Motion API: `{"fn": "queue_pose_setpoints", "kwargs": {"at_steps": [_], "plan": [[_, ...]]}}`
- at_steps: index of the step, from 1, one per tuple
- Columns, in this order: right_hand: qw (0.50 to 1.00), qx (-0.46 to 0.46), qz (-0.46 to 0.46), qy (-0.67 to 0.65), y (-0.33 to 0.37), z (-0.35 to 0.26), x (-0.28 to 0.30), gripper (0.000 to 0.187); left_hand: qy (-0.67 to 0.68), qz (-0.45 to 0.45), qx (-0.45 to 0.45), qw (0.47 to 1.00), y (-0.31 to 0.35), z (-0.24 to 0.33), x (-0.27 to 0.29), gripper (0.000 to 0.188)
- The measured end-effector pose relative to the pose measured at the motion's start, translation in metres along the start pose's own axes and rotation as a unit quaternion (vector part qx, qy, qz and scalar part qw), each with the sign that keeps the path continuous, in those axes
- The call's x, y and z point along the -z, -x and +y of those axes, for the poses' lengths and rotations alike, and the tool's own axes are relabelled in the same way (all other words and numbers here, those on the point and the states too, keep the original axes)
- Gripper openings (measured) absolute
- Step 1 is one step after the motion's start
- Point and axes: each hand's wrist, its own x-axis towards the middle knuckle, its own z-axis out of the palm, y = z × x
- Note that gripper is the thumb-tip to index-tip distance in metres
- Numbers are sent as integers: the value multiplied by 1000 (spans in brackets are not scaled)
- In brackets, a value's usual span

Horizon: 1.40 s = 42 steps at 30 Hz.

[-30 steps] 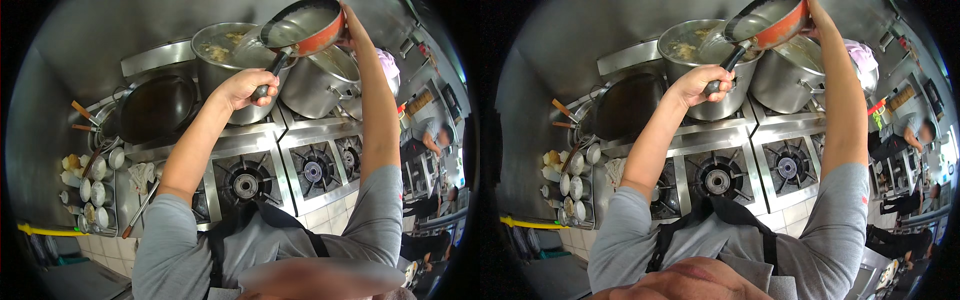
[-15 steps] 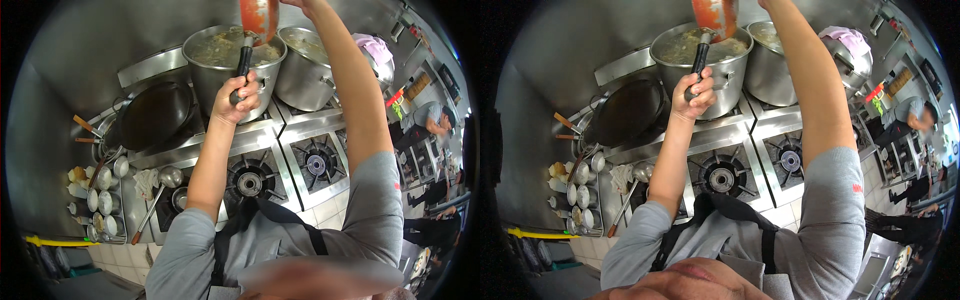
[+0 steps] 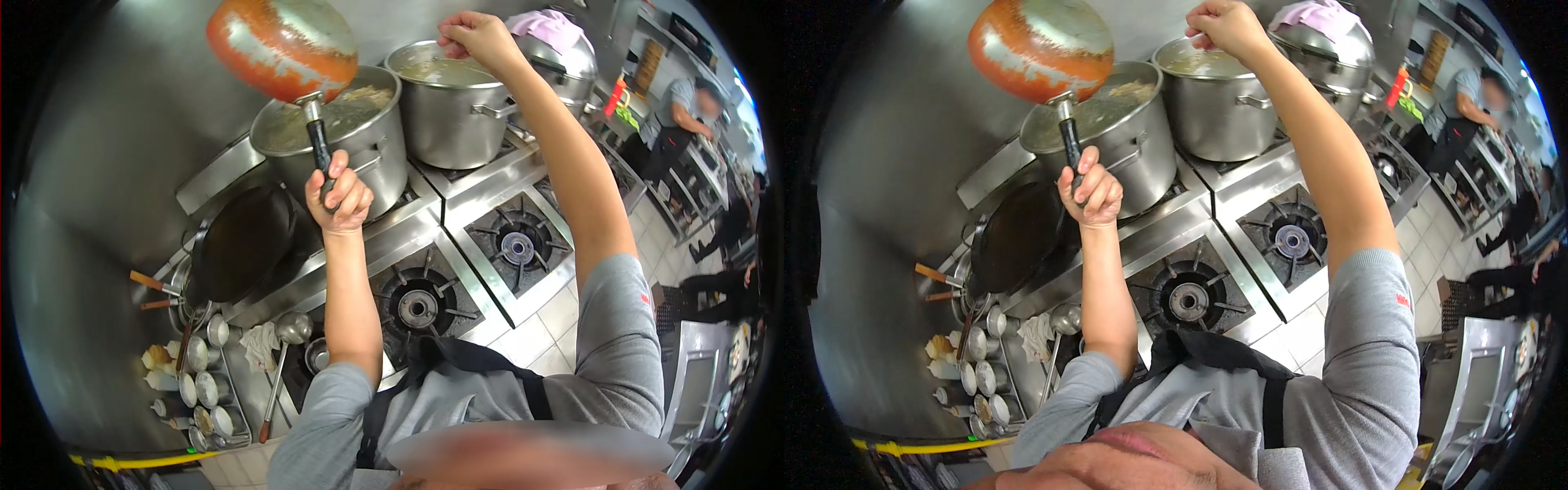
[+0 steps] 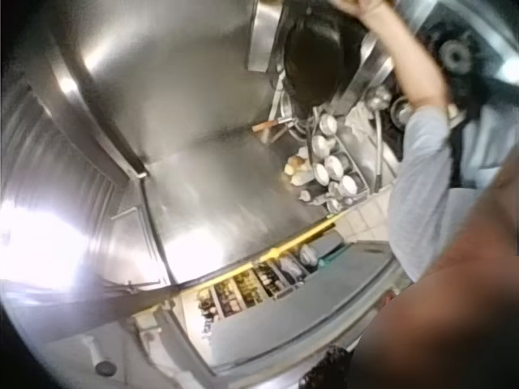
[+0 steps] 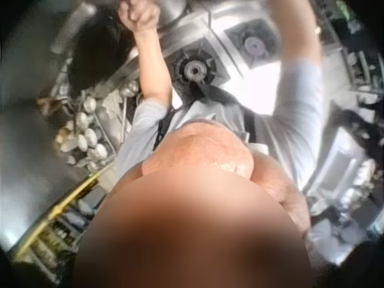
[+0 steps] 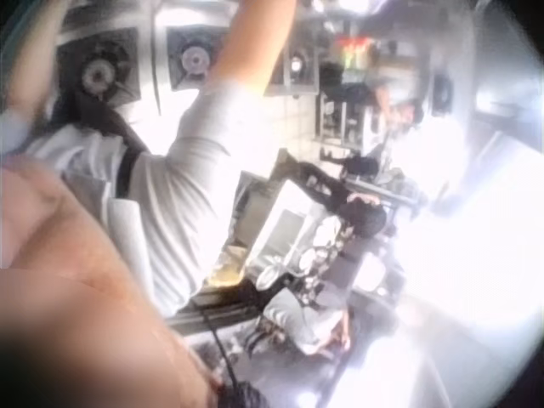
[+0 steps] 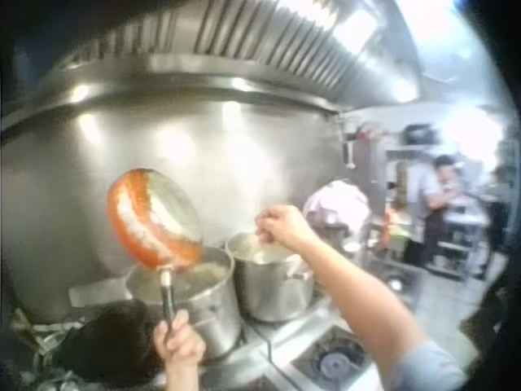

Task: The person pours liquid from a frying pan into a pot, adjusts stove knobs by hand, scrubs the underside of the pan with a scouring pad in a sink, and returns it to a burner.

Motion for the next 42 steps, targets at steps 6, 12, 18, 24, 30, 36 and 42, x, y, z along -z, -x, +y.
{"fn": "queue_pose_setpoints", "kwargs": {"at_steps": [6, 12, 18, 24, 30, 36, 42], "plan": [[984, -79, 115, 112, 103, 22, 79, 41, 19, -29, -1, 999, 1, -43, -22, 22], [950, -172, 258, 45, 264, 124, 206, 53, 0, -19, 78, 997, -3, -123, -53, 22], [861, -409, 303, 10, 535, 198, 295, 28, -140, 101, 208, 963, 30, -215, -97, 22], [796, -507, 330, -19, 838, 219, 349, 25, -394, 290, 338, 804, 80, -334, -117, 20], [690, -637, 343, 26, 1028, 217, 324, 30, -481, 358, 398, 694, 135, -399, -71, 14], [669, -724, 170, -6, 1063, 192, 271, 23, -504, 405, 411, 643, 166, -421, -16, 18], [701, -706, 71, 66, 1053, 178, 258, 27, -489, 443, 440, 610, 171, -432, 18, 19]]}}
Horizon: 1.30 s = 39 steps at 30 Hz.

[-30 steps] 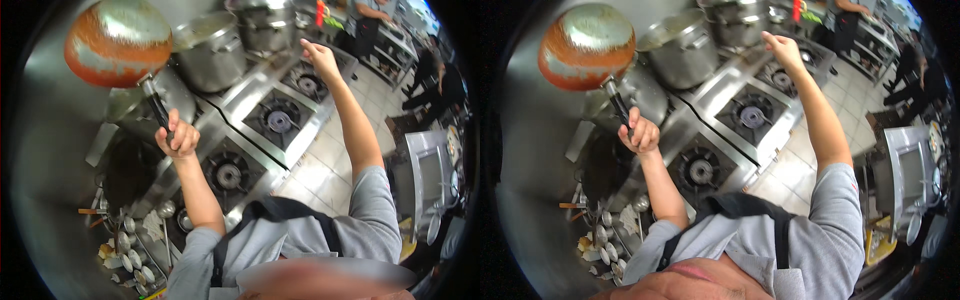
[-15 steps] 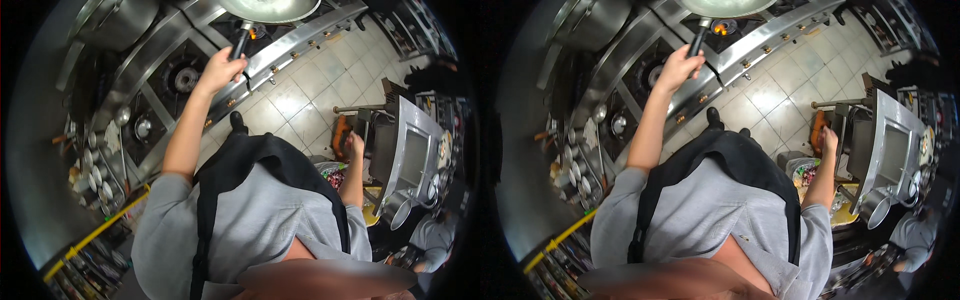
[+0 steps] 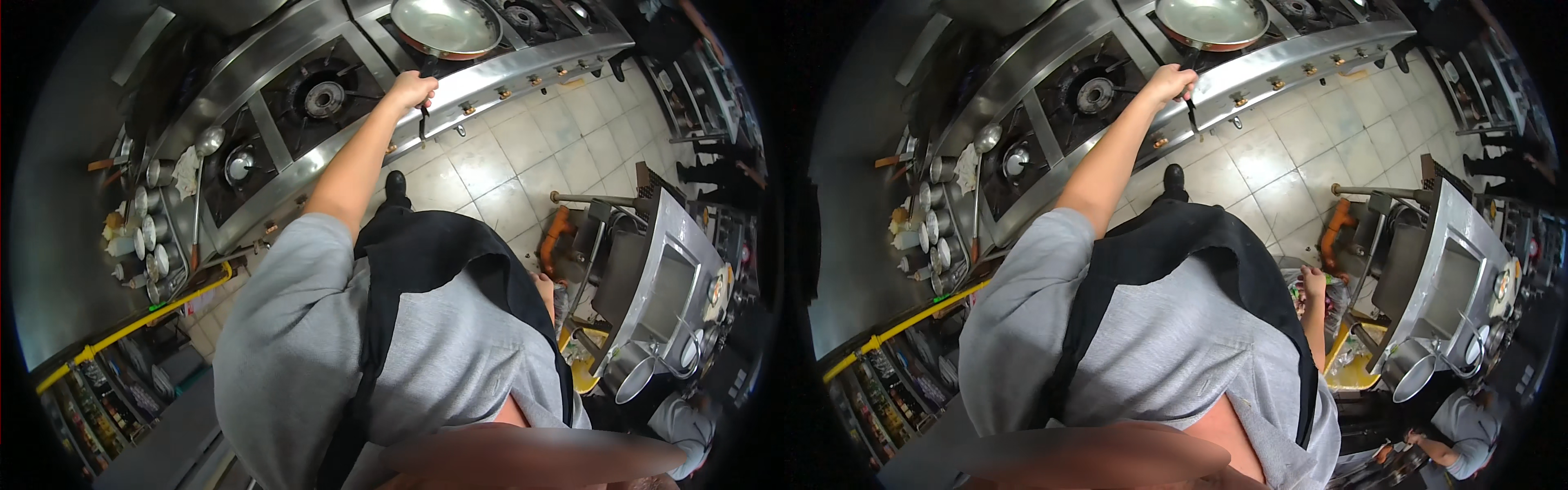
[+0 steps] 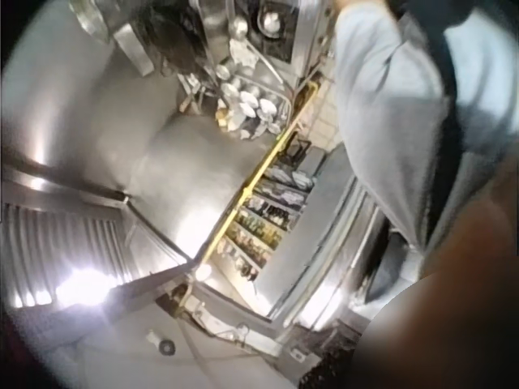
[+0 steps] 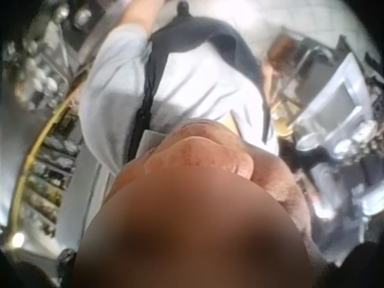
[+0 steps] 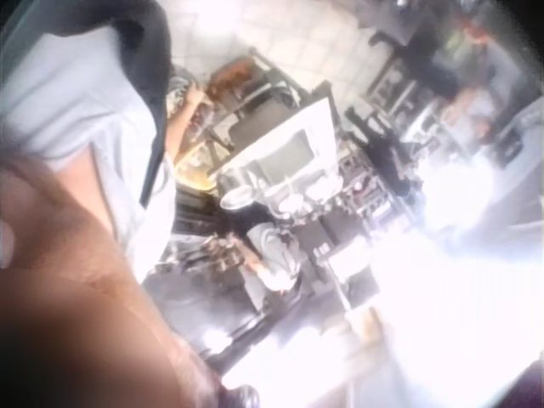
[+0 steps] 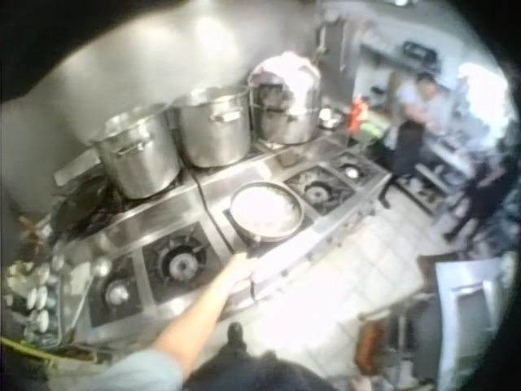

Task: The person pours liquid from a frying pan into a pot, adjusts stove knobs by hand, scrubs the underside of the pan with a scouring pad in a sink, and returns it to a burner.

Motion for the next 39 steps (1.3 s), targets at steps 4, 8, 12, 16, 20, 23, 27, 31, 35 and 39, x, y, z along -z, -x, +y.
{"fn": "queue_pose_setpoints", "kwargs": {"at_steps": [4, 8, 12, 16, 20, 23, 27, 31, 35, 39], "plan": [[999, 22, 18, 26, 2, -9, 15, 28, 56, 7, 19, 998, -20, -9, 3, 35], [999, 10, 28, -30, -1, 10, 14, 28, 18, -4, 37, 999, -30, -4, -12, 57], [999, 17, 24, 38, 6, -7, 7, 28, 85, -6, 53, 995, -21, -7, -8, 73], [998, 19, 18, 60, 9, -9, -3, 30, 144, -25, 91, 985, -17, -19, 1, 81], [998, 47, 23, 26, 2, 11, -10, 26, 152, -31, 93, 984, -12, -30, -3, 81], [999, 13, 12, 33, 9, 4, -13, 23, 170, -14, 94, 981, -4, -48, -6, 82], [1000, 7, 24, 4, 19, 2, -12, 24, 255, 126, 68, 956, 11, -105, -21, 70], [997, -51, 4, 52, 37, -5, -7, 31, 113, 111, 107, 982, 23, -182, -44, 41], [996, -55, 46, 48, 69, -7, -8, 41, 107, 81, 205, 969, -13, -195, -82, 32], [992, -62, 101, -30, 105, 26, -10, 33, 115, 48, 227, 966, -88, -205, -121, 43]]}}
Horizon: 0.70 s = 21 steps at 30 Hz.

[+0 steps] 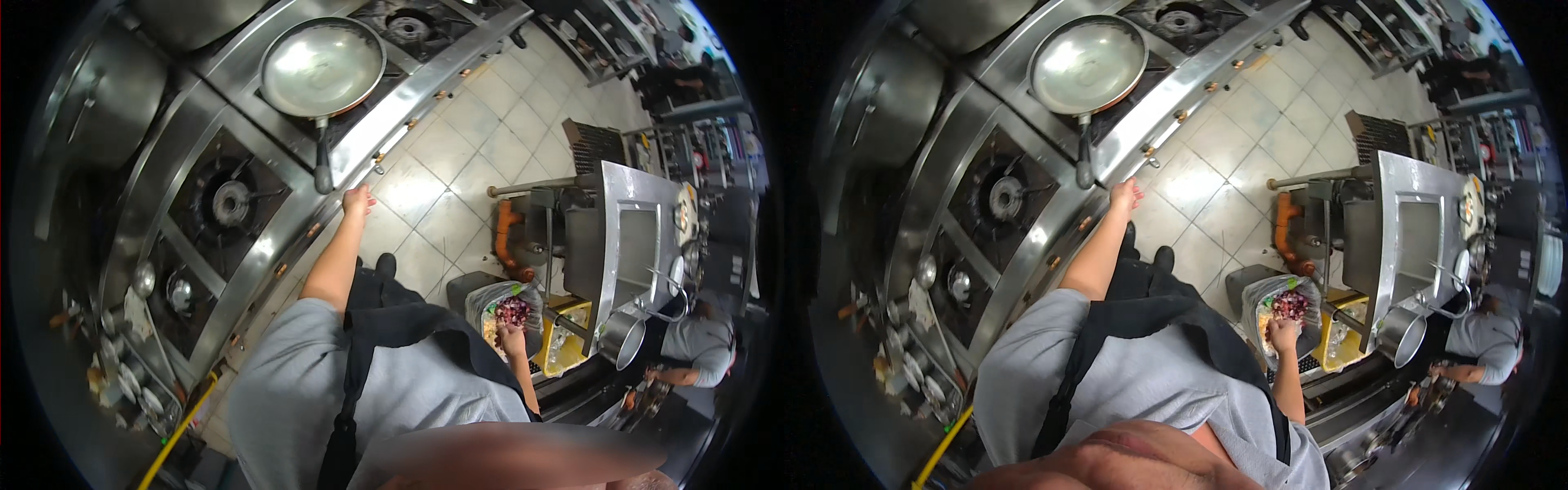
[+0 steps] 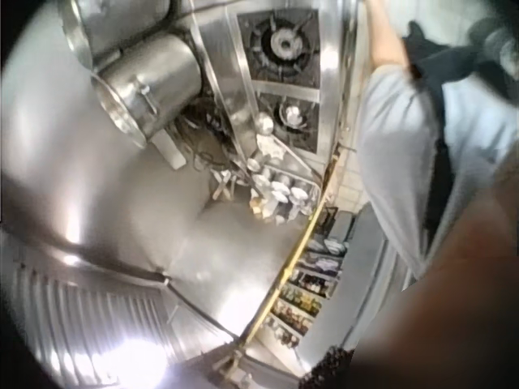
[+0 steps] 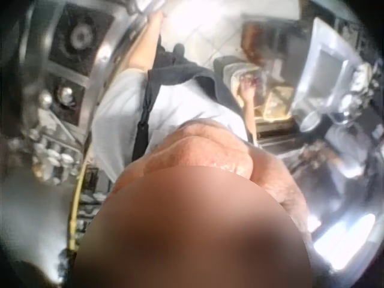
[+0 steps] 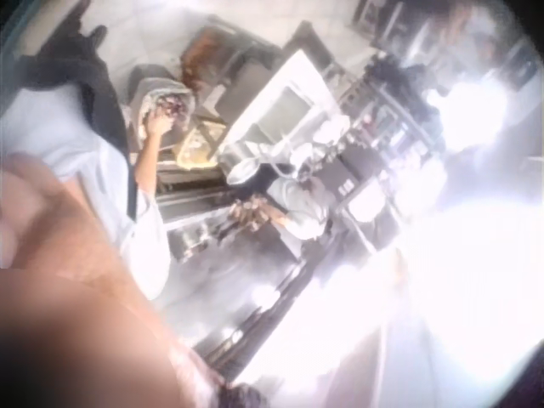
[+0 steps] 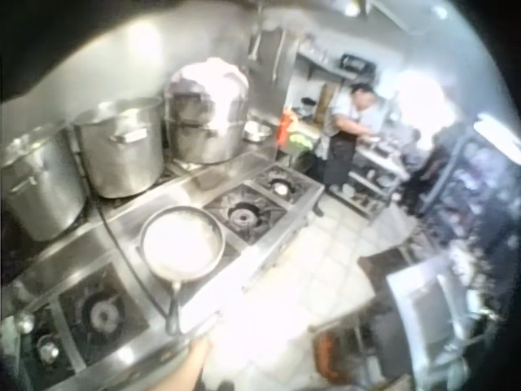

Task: The person pours liquid from a frying pan into a pot, adjusts stove knobs by hand, scrubs the underside of the pan with a scouring pad in a sink, and returns it to a burner.

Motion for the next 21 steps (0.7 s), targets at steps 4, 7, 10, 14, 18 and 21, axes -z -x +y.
{"fn": "queue_pose_setpoints", "kwargs": {"at_steps": [4, 7, 10, 14, 18, 21], "plan": [[995, -89, 0, 53, 22, 13, 17, 28, 47, -7, 46, 998, -75, 1, -28, 70], [989, -141, 17, 42, 41, 23, 20, 30, 94, -8, 41, 995, -98, 5, -43, 76], [986, -148, 5, 80, 55, 42, 18, 32, 121, 45, 34, 991, -106, 7, -56, 46], [985, -148, -5, 93, 68, 36, 5, 35, 121, 13, 5, 993, -102, 7, -63, 42], [984, -157, -17, 86, 68, 26, -1, 33, 110, 21, 27, 993, -108, 13, -72, 44], [986, -137, -16, 89, 62, 3, 1, 28, 98, 0, 56, 994, -127, 15, -65, 50]]}}
